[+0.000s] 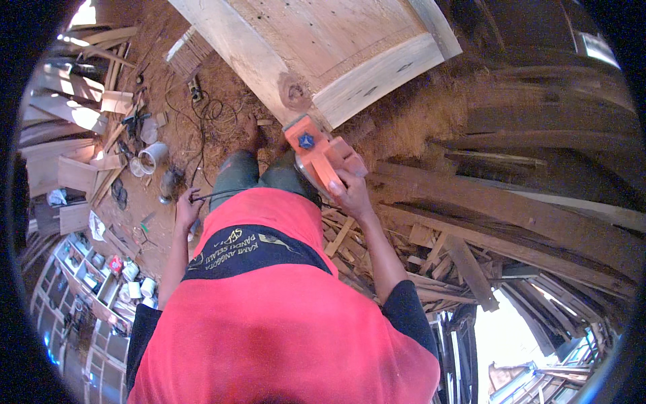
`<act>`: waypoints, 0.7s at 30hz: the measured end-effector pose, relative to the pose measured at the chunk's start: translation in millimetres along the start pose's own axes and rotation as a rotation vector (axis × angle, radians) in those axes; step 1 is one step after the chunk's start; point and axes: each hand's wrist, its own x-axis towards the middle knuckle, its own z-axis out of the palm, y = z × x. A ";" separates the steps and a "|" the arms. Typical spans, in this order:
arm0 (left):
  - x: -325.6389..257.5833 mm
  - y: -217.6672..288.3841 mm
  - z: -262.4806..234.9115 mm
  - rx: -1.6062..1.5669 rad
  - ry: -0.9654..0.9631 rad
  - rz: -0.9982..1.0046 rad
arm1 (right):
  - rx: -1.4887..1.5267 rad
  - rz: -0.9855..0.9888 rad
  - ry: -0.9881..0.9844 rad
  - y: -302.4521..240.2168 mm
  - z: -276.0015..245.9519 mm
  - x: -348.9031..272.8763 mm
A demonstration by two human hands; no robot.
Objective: The person sands a wooden door using a power sander, moving the tool across the panels and edges by hand.
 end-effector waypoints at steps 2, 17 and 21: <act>-2.8 -6.2 -6.0 0.044 0.014 0.006 | -0.005 -0.021 0.003 -6.2 5.3 15.7; -55.0 -79.6 -5.7 -0.075 0.121 -0.246 | -0.033 -0.177 0.034 -108.0 63.3 167.0; -43.6 -52.5 -3.2 -0.091 0.132 -0.266 | -0.007 -0.237 0.060 -124.9 80.7 214.4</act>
